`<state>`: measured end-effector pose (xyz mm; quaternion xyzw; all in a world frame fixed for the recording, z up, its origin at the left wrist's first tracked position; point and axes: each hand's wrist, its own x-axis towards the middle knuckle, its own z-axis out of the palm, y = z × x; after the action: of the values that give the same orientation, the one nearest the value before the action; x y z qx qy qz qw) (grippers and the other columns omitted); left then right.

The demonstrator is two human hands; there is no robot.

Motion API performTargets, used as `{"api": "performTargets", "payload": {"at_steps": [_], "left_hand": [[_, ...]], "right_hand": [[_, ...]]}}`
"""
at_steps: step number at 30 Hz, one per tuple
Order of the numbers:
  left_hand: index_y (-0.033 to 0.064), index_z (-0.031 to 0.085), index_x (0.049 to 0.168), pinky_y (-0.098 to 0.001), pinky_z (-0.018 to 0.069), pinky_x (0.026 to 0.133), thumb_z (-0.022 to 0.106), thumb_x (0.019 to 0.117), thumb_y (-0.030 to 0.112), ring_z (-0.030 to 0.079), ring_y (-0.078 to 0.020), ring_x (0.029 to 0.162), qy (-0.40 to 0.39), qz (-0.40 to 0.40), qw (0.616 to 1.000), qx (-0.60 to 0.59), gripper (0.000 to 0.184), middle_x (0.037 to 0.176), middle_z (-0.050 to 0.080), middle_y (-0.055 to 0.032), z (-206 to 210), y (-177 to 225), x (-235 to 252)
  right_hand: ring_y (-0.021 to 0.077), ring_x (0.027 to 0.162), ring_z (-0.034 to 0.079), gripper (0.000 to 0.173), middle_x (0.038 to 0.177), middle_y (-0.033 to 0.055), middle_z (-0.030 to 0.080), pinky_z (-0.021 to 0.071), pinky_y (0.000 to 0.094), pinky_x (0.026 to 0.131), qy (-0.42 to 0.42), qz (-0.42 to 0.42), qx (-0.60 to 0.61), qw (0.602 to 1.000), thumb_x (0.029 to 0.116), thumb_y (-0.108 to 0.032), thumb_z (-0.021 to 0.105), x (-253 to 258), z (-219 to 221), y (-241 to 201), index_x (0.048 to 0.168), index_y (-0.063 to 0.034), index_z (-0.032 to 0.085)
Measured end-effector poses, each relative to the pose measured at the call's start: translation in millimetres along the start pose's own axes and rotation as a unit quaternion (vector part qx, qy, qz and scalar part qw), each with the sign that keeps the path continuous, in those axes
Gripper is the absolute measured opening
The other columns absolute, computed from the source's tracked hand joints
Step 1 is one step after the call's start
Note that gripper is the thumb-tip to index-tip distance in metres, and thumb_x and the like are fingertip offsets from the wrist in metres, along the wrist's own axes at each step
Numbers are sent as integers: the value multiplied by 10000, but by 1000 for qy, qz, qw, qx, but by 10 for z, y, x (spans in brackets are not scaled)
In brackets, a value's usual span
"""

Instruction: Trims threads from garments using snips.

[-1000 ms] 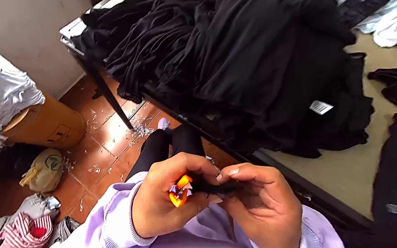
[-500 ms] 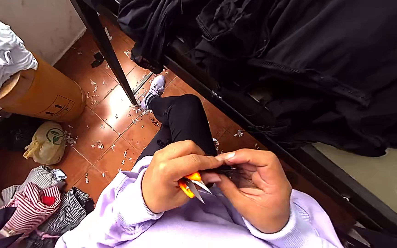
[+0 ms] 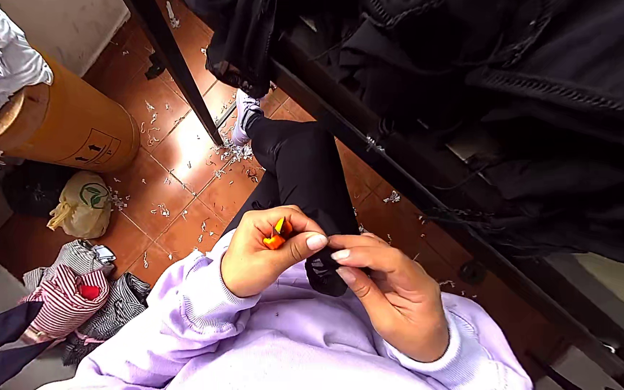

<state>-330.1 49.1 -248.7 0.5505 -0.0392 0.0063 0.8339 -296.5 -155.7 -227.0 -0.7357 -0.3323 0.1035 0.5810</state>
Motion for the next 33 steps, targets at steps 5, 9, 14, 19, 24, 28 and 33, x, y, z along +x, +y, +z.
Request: {"api": "performTargets", "payload": {"at_steps": [5,9,14,19,24,28,33], "left_hand": [[12,702,909,-157,506,620,683,958,73,592,2,706,55,5,998,-23,81,838,656,23,-1,-156,-108],[-40,703,869,-138,490,677,686,927,22,588,-5,769,44,51,993,99,87,823,636,-14,-28,-77,-137],[-41,554,1126,-134,434,615,649,994,259,505,-3,721,6,13,985,170,341,856,545,1,-217,-5,-123],[-10,659,1065,-181,506,640,524,1049,426,581,-13,750,-88,-7,940,328,456,853,632,1,-534,152,-227],[17,700,1113,-237,516,600,552,1012,474,618,-47,703,-112,-38,897,425,491,808,673,2,-558,237,-216],[55,683,1021,-245,501,623,492,1045,442,590,-44,699,-126,-65,897,420,432,756,617,36,-508,243,-182],[57,702,939,-212,457,552,489,1071,367,566,-22,638,-107,-26,909,402,399,715,612,39,-412,122,-199]], "right_hand": [[106,1184,616,288,1343,33,663,506,252,990,-82,50,1,995,1031,-85,516,-77,-12,29,1199,-117,748],[68,1105,624,292,1182,-2,714,507,216,954,-87,75,41,993,983,-82,514,-30,43,37,1127,-77,768],[60,994,704,137,1096,3,740,605,191,852,4,101,93,991,927,-50,712,95,157,23,1048,-49,777],[90,1095,691,239,1205,33,723,596,211,912,-1,100,57,993,907,-7,707,228,189,14,1142,-21,748],[99,1149,674,287,1247,46,710,585,215,944,-35,86,42,995,898,-5,706,336,219,10,1184,-12,732],[116,1159,674,289,1255,80,704,582,232,970,-51,67,37,996,892,23,689,364,246,43,1180,24,721],[117,1172,667,285,1251,85,703,572,229,984,-65,61,27,996,893,26,694,348,232,105,1177,26,718]]}}
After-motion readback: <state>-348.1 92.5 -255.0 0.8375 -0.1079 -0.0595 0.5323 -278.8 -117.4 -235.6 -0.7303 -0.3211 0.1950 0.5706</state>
